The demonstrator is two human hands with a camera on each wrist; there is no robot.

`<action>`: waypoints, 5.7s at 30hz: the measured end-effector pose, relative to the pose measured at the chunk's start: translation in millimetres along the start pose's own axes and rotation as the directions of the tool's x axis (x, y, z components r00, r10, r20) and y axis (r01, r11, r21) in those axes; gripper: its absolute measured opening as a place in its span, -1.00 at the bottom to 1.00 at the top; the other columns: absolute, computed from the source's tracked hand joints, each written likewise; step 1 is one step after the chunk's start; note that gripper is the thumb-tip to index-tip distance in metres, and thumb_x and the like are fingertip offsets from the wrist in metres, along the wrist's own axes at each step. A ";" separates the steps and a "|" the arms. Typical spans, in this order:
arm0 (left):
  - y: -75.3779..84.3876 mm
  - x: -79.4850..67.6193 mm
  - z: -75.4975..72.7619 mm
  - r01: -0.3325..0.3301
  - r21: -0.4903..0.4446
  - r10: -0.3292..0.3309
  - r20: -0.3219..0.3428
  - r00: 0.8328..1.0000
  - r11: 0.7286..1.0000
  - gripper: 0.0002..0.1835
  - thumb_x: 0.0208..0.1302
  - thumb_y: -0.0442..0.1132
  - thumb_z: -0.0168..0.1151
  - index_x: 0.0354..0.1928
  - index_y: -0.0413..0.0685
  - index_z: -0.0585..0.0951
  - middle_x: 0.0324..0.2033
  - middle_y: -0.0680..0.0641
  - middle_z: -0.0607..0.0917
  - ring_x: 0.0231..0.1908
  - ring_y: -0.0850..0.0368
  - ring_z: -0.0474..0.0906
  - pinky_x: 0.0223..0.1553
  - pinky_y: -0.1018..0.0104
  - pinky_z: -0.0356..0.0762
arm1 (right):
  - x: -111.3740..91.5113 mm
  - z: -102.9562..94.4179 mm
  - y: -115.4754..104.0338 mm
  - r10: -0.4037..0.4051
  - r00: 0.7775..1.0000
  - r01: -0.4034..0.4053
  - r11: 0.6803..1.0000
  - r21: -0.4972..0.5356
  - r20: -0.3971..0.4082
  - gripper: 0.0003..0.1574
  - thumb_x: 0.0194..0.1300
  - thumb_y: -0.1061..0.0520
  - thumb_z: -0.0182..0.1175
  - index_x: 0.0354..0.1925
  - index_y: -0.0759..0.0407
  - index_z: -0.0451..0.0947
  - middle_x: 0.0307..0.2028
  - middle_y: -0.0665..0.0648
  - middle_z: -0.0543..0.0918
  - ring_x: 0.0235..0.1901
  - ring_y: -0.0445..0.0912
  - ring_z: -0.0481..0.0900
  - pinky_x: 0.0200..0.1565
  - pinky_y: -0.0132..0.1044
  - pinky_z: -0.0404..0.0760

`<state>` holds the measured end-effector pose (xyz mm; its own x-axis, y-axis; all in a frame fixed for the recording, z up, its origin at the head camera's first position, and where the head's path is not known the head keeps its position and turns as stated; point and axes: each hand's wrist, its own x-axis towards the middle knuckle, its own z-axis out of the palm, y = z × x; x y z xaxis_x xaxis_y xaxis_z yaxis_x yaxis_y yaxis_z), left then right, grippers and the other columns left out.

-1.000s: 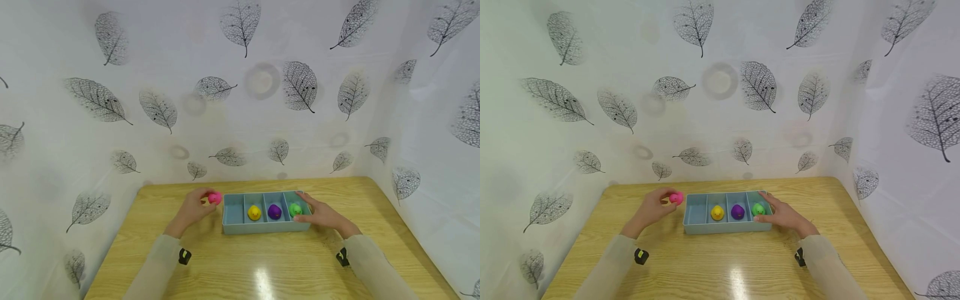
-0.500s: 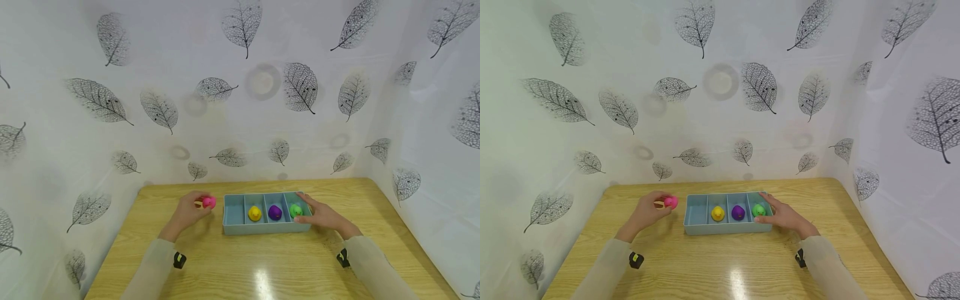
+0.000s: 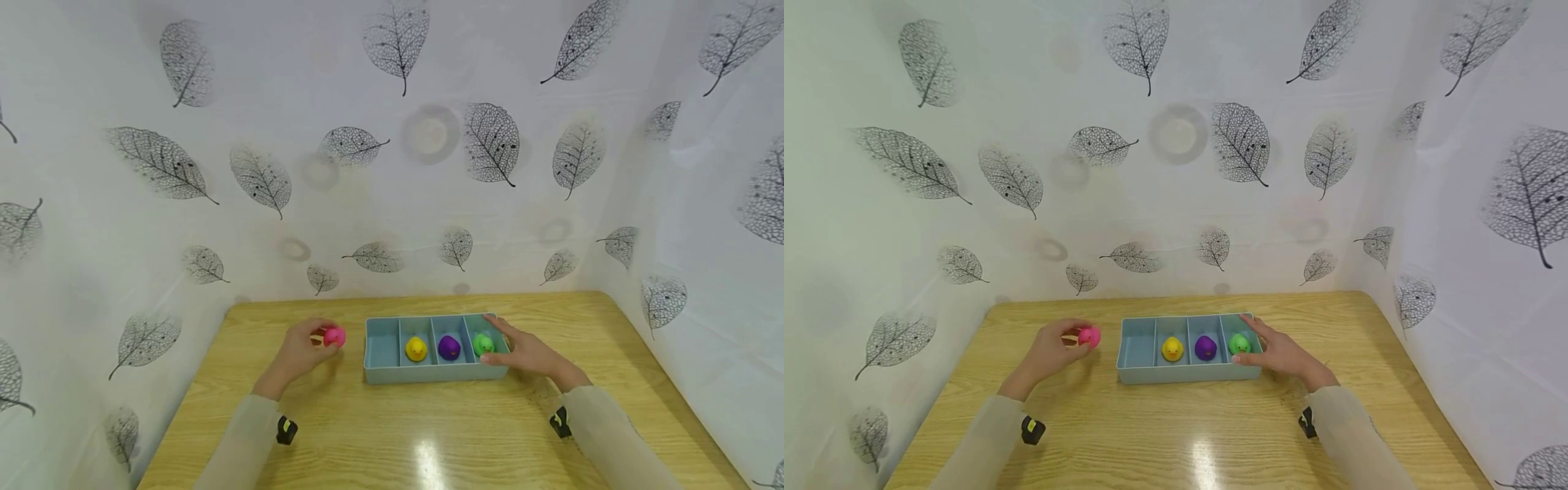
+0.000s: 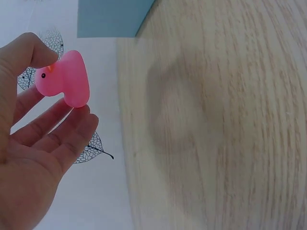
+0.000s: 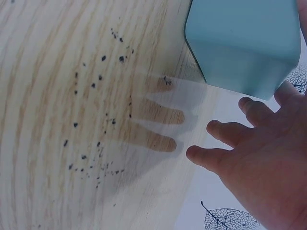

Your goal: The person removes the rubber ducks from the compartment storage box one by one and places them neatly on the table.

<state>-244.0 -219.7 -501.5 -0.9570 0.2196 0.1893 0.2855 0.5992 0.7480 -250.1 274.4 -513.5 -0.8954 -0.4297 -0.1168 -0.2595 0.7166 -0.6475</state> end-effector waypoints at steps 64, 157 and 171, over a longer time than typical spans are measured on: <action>-37.2 -12.7 0.4 0.111 0.053 -0.117 0.111 0.987 0.992 -0.62 0.14 -0.45 0.48 0.03 -0.17 0.73 -0.02 -0.25 0.78 0.00 -0.18 0.76 0.00 0.03 0.78 | 0.1 2.8 4.4 0.011 1.000 -0.011 1.000 0.013 -0.002 0.25 0.38 -0.32 0.33 0.72 -0.19 -0.16 0.68 0.37 -0.08 0.46 0.57 0.24 0.28 0.56 0.41; 77.4 31.4 64.3 -0.171 -0.066 0.183 0.258 0.949 0.983 -0.46 0.30 -0.23 0.43 0.32 -0.19 0.61 0.32 -0.20 0.65 0.30 -0.33 0.56 0.36 -0.29 0.51 | 1.1 3.6 6.1 0.024 1.000 -0.024 0.999 0.031 -0.004 0.28 0.36 -0.33 0.34 0.73 -0.22 -0.19 0.67 0.36 -0.04 0.47 0.57 0.23 0.31 0.55 0.39; 73.4 36.6 80.6 -0.200 -0.039 0.203 0.284 0.937 0.979 -0.44 0.30 -0.20 0.42 0.33 -0.17 0.60 0.34 -0.18 0.64 0.20 -0.22 0.65 0.37 -0.16 0.55 | 1.5 5.9 10.6 0.015 1.000 -0.014 0.998 0.060 -0.004 0.25 0.37 -0.33 0.33 0.72 -0.30 -0.20 0.68 0.35 -0.07 0.50 0.56 0.19 0.31 0.55 0.38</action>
<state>-254.0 -105.6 -491.0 -0.8244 0.5462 0.1484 0.4692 0.5129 0.7189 -252.1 278.1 -525.0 -0.9004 -0.4172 -0.1236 -0.2245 0.6887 -0.6894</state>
